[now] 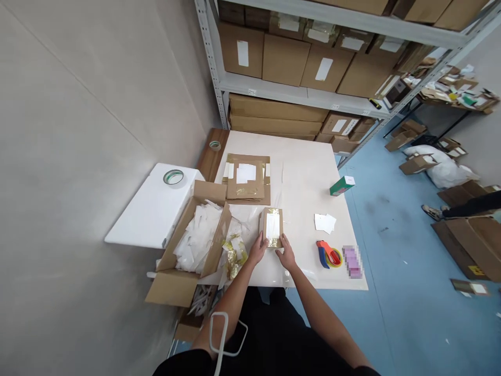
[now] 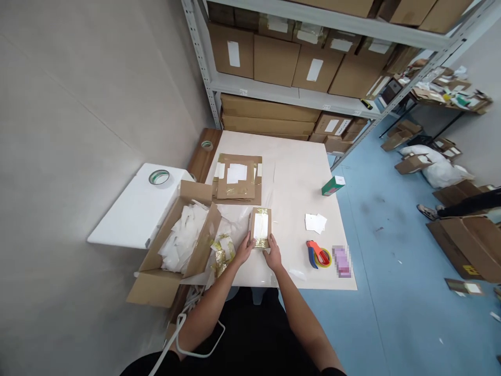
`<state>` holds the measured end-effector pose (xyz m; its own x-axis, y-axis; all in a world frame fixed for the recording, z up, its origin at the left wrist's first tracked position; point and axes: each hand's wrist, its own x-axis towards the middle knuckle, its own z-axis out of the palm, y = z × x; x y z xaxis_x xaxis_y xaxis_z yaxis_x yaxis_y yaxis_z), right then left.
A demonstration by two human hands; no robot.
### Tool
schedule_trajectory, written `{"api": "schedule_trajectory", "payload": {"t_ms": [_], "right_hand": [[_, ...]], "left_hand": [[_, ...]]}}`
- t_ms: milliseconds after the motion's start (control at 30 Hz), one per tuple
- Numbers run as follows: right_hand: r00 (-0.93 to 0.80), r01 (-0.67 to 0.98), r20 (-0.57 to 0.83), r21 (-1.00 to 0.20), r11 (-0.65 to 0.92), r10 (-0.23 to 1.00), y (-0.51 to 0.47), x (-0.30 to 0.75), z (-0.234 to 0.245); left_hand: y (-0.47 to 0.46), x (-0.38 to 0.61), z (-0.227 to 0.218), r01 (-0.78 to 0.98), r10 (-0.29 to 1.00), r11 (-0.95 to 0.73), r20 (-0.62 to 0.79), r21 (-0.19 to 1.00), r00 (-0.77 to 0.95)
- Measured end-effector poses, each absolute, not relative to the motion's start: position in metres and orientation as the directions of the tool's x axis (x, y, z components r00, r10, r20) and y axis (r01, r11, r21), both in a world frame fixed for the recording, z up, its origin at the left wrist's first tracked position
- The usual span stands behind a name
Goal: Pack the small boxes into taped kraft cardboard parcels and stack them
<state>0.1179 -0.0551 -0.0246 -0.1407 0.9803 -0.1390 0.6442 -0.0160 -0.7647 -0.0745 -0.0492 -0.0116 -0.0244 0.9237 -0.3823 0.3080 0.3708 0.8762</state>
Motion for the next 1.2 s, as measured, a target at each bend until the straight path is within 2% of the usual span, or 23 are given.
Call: {"api": "schedule_trajectory", "payload": {"t_ms": [100, 267, 367, 567, 733, 1000, 1200], "right_hand": [[-0.113, 0.626, -0.161, -0.777, -0.056, 0.98, -0.058, 0.109, -0.025], [-0.022, 0.622, -0.291, -0.753, -0.215, 0.956, -0.039, 0.109, -0.008], [-0.087, 0.621, -0.295, -0.763, -0.18, 0.951, -0.024, 0.12, 0.013], [-0.279, 0.599, -0.1, -0.796, 0.092, 0.955, -0.012, 0.149, 0.054], [-0.446, 0.469, 0.057, -0.836, 0.287, 0.893, -0.009, 0.176, 0.076], [-0.687, 0.204, 0.207, -0.865, 0.458, 0.697, -0.03, 0.163, 0.127], [-0.826, -0.05, 0.306, -0.876, 0.479, 0.474, -0.076, 0.118, 0.167]], "left_hand": [[-0.056, -0.066, -0.007, 0.253, 0.929, 0.367, -0.369, 0.895, -0.04], [-0.051, -0.051, 0.017, 0.251, 0.932, 0.363, -0.348, 0.897, -0.106], [-0.046, -0.047, 0.038, 0.233, 0.933, 0.355, -0.327, 0.906, -0.151], [-0.063, -0.031, 0.079, 0.183, 0.926, 0.339, -0.292, 0.923, -0.239], [-0.105, 0.013, 0.104, 0.187, 0.897, 0.219, -0.122, 0.958, -0.424], [-0.178, 0.038, 0.164, 0.262, 0.681, 0.322, -0.031, 0.909, -0.731], [-0.254, 0.035, 0.198, 0.229, 0.45, 0.358, 0.048, 0.905, -0.892]]}}
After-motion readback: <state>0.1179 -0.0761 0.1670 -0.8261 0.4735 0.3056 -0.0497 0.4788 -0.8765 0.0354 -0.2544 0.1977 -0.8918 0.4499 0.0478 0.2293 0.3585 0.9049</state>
